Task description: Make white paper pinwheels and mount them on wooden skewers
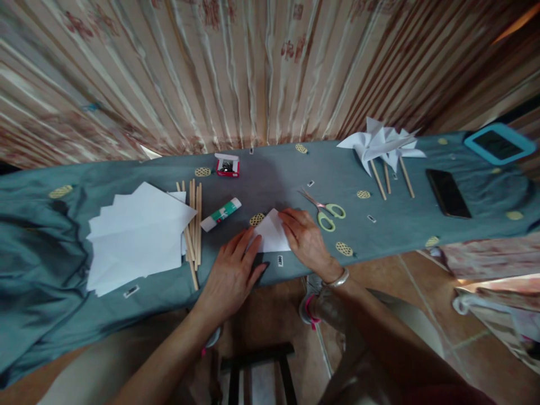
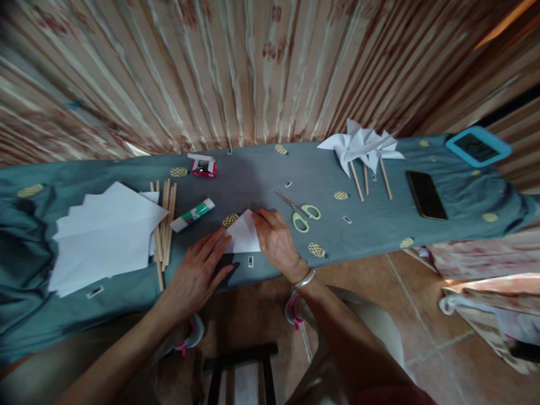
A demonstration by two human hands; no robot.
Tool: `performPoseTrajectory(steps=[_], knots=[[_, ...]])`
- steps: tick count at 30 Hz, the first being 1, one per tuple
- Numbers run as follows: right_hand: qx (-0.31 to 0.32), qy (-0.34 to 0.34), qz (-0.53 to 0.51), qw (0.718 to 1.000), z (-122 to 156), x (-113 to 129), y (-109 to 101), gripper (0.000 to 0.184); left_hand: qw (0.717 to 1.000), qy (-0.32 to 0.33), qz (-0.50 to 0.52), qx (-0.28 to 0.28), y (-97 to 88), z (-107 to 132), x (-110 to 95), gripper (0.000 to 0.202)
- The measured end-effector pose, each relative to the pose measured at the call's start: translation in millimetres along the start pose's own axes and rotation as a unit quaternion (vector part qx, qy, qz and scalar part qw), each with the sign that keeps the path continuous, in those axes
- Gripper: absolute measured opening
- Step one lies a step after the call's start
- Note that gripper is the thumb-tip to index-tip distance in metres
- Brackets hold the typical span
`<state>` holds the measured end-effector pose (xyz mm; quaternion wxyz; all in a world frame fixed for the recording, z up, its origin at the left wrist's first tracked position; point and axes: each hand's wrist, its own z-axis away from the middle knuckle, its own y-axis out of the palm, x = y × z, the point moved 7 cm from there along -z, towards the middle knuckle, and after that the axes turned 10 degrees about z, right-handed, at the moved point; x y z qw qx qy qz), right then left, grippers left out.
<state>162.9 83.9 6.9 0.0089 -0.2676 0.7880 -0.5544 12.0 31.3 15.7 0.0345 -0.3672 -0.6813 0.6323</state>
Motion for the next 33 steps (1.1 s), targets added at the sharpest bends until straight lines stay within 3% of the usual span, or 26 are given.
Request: performPoseTrajectory(steps=[11, 24, 33], knots=[[-0.007, -0.001, -0.01, 1.0, -1, 3, -2, 0.034, 0.999, 0.003, 0.005, 0.034, 4.0, 9, -6, 0.04], [0.006, -0.005, 0.0, 1.0, 0, 2, 4, 0.036, 0.999, 0.016, -0.015, 0.026, 4.3, 9, -8, 0.041], [0.007, -0.008, 0.019, 1.0, 1, 4, 6, 0.035, 0.996, 0.063, -0.001, 0.061, 25.5, 13, -36, 0.056]])
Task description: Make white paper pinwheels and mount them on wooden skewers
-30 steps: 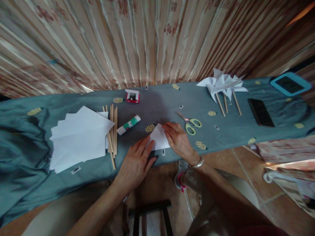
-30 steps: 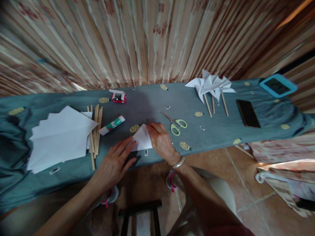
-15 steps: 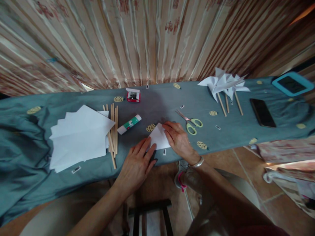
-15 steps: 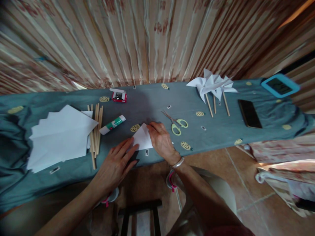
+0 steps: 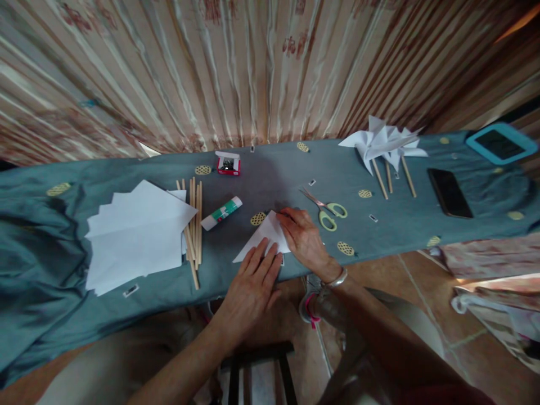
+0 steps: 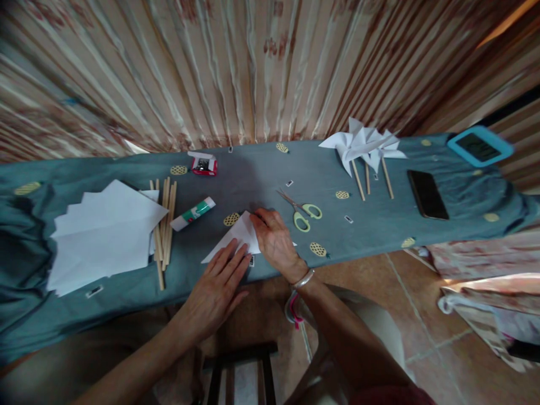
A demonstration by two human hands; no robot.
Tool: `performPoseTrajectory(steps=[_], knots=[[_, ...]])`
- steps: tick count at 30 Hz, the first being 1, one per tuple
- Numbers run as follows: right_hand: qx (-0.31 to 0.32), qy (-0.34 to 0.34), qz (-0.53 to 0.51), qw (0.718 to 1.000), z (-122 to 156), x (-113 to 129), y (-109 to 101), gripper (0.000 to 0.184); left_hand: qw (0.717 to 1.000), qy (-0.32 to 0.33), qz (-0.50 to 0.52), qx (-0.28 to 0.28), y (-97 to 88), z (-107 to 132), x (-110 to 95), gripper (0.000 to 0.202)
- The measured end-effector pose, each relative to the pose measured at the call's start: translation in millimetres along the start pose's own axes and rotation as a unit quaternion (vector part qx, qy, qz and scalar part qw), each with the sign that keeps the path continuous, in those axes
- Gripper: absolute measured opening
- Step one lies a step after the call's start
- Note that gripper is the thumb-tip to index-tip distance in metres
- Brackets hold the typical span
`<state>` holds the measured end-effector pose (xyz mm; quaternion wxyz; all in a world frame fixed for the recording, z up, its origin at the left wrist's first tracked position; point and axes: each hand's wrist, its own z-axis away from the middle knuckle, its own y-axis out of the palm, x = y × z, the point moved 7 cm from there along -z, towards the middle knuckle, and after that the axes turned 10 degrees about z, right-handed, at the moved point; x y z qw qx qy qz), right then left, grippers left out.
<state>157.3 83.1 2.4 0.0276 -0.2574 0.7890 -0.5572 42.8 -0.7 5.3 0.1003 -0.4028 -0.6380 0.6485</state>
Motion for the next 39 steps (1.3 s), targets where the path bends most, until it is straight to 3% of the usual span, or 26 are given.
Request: performPoseTrajectory(steps=[12, 17, 24, 31, 39], knots=[[0.014, 0.004, 0.004, 1.0, -1, 1, -1, 0.036, 1.0, -0.004, -0.013, 0.02, 14.6, 4, -1, 0.065], [0.047, 0.001, 0.059, 0.997, 0, 7, -2, 0.035, 0.999, -0.007, -0.022, 0.036, 16.5, 4, 0, 0.067], [0.08, 0.0, 0.115, 0.99, 19, 17, -7, 0.05, 0.999, -0.009, -0.035, 0.04, 15.9, 2, -1, 0.072], [0.084, 0.03, 0.089, 0.992, 35, -7, -22, 0.055, 0.998, -0.002, -0.048, 0.032, 16.1, 3, 1, 0.068], [0.067, 0.056, 0.075, 0.993, 52, -41, -43, 0.045, 0.997, 0.008, -0.072, 0.016, 14.1, 2, 0, 0.064]])
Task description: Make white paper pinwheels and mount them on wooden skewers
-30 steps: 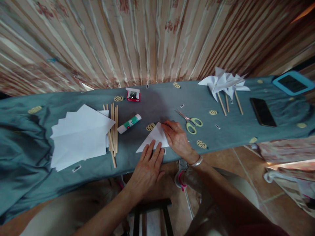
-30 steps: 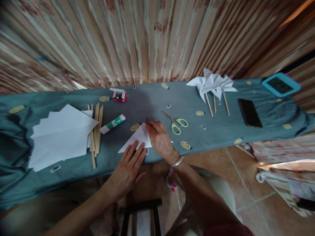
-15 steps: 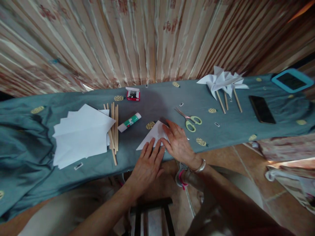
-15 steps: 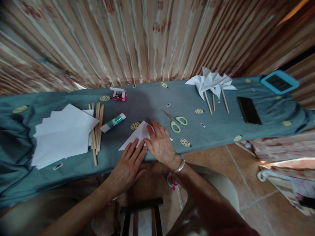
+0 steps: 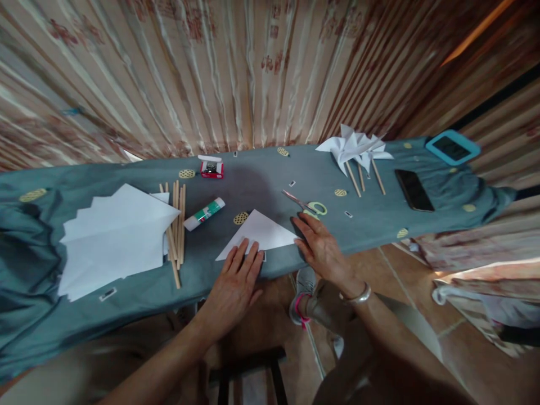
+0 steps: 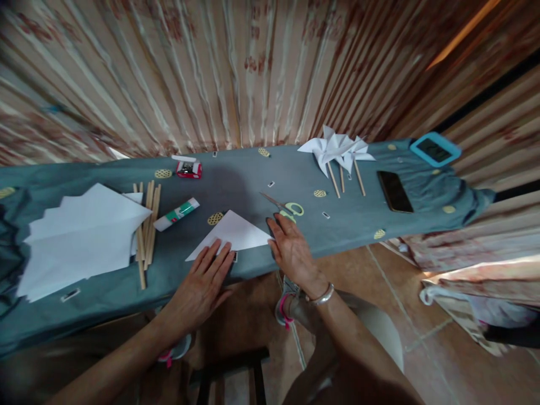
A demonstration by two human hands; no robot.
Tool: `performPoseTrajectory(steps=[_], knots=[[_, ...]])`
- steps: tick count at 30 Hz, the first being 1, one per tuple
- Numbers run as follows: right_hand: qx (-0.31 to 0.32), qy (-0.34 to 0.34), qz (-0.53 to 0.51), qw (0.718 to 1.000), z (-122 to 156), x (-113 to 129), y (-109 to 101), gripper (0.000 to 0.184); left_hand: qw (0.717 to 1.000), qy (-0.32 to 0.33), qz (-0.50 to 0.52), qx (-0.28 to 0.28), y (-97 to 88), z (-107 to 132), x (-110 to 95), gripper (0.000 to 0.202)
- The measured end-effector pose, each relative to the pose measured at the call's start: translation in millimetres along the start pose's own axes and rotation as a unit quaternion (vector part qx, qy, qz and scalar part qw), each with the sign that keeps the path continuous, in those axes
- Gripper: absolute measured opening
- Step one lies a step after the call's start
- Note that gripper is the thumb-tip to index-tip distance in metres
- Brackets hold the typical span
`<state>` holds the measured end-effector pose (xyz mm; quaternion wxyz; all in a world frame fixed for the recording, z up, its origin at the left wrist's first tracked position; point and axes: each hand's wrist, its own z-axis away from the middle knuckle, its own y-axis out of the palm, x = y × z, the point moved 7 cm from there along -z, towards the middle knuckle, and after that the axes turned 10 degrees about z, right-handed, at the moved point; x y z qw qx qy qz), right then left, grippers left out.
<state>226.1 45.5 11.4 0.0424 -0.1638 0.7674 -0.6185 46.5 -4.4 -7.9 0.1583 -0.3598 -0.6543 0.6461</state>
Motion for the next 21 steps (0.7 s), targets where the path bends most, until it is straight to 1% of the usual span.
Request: performPoseTrajectory(steps=[3, 5, 8, 10, 12, 14, 16, 19, 20, 21], knots=[[-0.007, 0.008, 0.009, 1.0, 3, -2, -2, 0.043, 1.0, 0.0, -0.002, -0.002, -1.7, -1, 0, 0.063], [-0.006, 0.003, 0.006, 1.0, 3, 2, -3, 0.042, 1.0, -0.004, 0.0, -0.001, -3.8, -3, 1, 0.062], [0.003, -0.004, -0.033, 0.999, 1, 10, -6, 0.039, 1.0, -0.014, 0.013, 0.003, -7.7, -6, 3, 0.063], [0.016, 0.023, -0.084, 0.996, -1, 8, -8, 0.039, 1.0, -0.017, 0.025, 0.0, -10.6, -8, 3, 0.064], [0.046, 0.072, -0.15, 0.985, -2, 1, -8, 0.039, 0.999, -0.017, 0.035, -0.005, -12.9, -10, 4, 0.062], [0.091, 0.115, -0.234, 0.961, 0, -6, -3, 0.04, 0.999, -0.016, 0.043, -0.008, -13.7, -11, 5, 0.058], [0.14, 0.133, -0.338, 0.921, 3, -8, 3, 0.04, 0.999, -0.014, 0.048, -0.006, -13.4, -11, 4, 0.055], [0.209, 0.131, -0.474, 0.845, 9, -4, 9, 0.04, 0.999, -0.014, 0.05, -0.003, -12.6, -10, 3, 0.052], [0.221, 0.127, -0.503, 0.826, 10, -2, 9, 0.041, 0.999, -0.014, 0.049, 0.0, -12.4, -10, 3, 0.051], [0.225, 0.122, -0.521, 0.815, 11, -1, 8, 0.042, 0.999, -0.014, 0.047, 0.003, -12.0, -9, 2, 0.052]])
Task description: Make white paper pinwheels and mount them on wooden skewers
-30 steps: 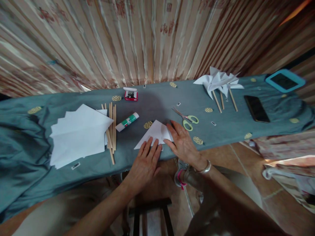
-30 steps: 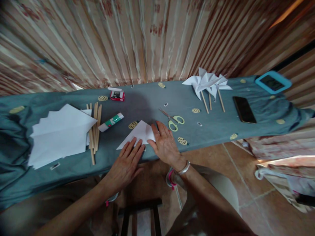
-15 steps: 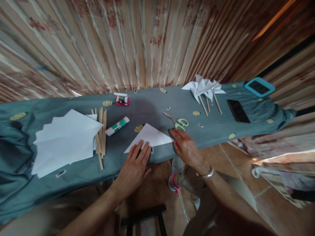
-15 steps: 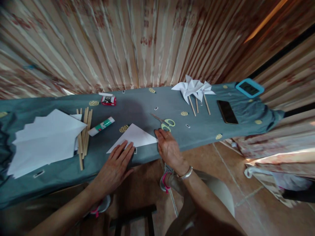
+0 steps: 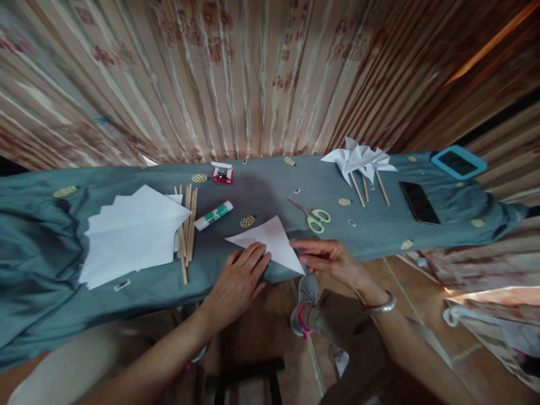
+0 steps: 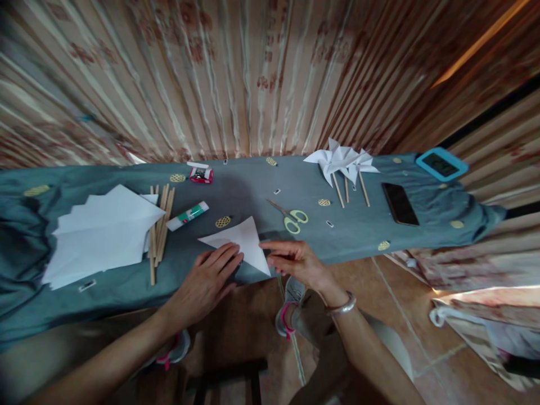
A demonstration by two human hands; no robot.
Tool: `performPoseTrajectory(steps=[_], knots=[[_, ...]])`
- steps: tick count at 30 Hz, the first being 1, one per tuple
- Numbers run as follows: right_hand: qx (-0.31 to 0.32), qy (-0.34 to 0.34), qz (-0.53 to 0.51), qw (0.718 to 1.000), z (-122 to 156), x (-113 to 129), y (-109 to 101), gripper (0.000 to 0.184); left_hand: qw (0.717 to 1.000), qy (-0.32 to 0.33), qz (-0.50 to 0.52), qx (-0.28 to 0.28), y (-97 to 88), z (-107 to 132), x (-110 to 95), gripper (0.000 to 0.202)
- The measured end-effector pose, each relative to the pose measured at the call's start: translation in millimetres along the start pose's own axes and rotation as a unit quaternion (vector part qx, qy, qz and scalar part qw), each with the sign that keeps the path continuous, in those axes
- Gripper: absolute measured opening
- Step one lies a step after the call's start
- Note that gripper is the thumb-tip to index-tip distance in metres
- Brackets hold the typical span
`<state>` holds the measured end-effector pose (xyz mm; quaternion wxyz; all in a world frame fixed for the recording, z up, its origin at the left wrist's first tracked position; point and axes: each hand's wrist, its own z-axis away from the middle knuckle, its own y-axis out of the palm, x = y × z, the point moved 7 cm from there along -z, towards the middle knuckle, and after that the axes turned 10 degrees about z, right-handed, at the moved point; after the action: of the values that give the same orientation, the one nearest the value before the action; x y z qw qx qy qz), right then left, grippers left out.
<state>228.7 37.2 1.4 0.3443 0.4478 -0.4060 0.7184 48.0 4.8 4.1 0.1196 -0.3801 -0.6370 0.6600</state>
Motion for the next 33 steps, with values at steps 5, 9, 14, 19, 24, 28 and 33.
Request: performPoseTrajectory(steps=[5, 9, 14, 19, 24, 28, 33], knots=[[-0.04, -0.062, 0.086, 0.994, 2, 9, -4, 0.042, 1.0, 0.003, -0.014, 0.015, 1.9, 3, -1, 0.052], [-0.115, -0.144, 0.256, 0.949, 1, 25, -4, 0.033, 1.0, 0.01, -0.018, 0.015, 4.5, 5, -2, 0.05], [-0.091, -0.207, 0.345, 0.911, 1, 46, 10, 0.017, 1.0, 0.013, -0.013, 0.015, 6.5, 8, -2, 0.051], [-0.069, -0.219, 0.397, 0.889, 2, 53, 15, 0.017, 0.999, -0.029, -0.025, 0.005, -1.4, 11, 13, 0.059], [-0.1, -0.223, 0.418, 0.875, 0, 61, 15, 0.017, 0.999, -0.038, -0.028, -0.016, -5.6, 14, 20, 0.062], [-0.11, -0.23, 0.394, 0.883, -11, 75, 26, 0.019, 0.999, -0.039, -0.029, -0.012, -3.7, 14, 20, 0.062], [-0.126, -0.266, 0.419, 0.859, -35, 85, 47, 0.022, 0.999, -0.03, -0.028, -0.004, -0.2, 15, 18, 0.062]])
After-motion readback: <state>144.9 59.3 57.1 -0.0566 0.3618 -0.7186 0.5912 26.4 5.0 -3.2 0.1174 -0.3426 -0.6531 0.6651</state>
